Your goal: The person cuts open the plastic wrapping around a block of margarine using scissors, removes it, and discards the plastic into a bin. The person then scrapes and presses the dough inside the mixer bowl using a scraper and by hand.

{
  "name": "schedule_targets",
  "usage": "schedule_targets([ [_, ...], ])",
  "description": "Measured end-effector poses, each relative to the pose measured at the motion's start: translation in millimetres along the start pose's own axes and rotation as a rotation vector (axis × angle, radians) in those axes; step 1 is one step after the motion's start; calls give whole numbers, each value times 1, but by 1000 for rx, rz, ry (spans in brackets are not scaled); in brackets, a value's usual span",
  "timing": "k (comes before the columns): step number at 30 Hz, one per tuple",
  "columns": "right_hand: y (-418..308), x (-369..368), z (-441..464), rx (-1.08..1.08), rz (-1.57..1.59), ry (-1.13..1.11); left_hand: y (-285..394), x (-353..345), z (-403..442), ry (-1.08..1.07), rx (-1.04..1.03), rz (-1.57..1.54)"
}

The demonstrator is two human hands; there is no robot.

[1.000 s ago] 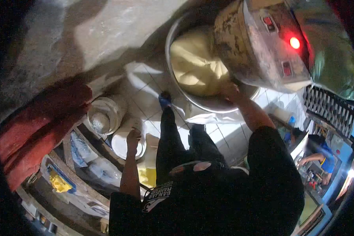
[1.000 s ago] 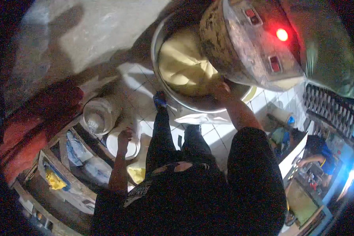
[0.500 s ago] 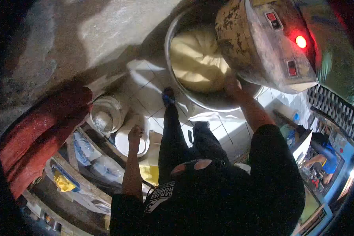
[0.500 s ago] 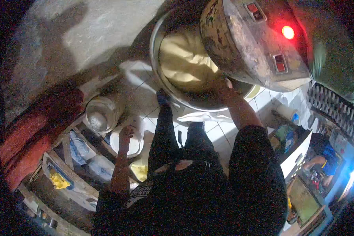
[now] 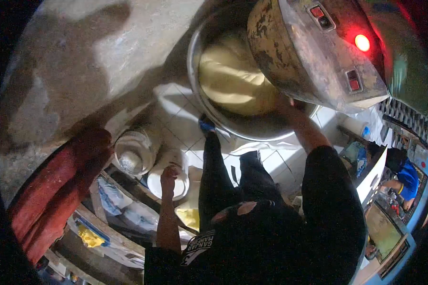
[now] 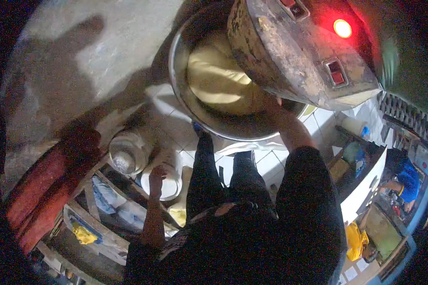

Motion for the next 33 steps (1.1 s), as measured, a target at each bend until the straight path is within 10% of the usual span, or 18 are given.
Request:
schedule_targets([
  [10, -228, 21, -70, 405, -18, -64, -57, 31, 7, 12, 103, -62],
  [14, -86, -27, -32, 230, 220, -31, -12, -5, 8, -96, 23, -208],
  [17, -1, 2, -8, 25, -13, 57, 72, -22, -10, -71, -321, 351],
  [25, -146, 0, -16, 534, -83, 128, 16, 6, 11, 90, -69, -28],
  [28, -101, -54, 60, 164, 86, 159, 22, -12, 7, -125, -422, 718],
  [32, -35, -19, 5, 150, 1133, 15, 19, 9, -11, 46, -113, 183],
  [33, -16, -8, -3, 193, 745, 190, 6, 19, -8, 37, -90, 89],
])
Point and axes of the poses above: each hand's wrist, its own z-axis towards the middle knuckle, its own x-axis out of the back of the hand, y = z × x, the point moved 6 cm from there along z, towards the middle knuckle, and after that the axes turned 8 degrees about y, right-handed, at the moved point
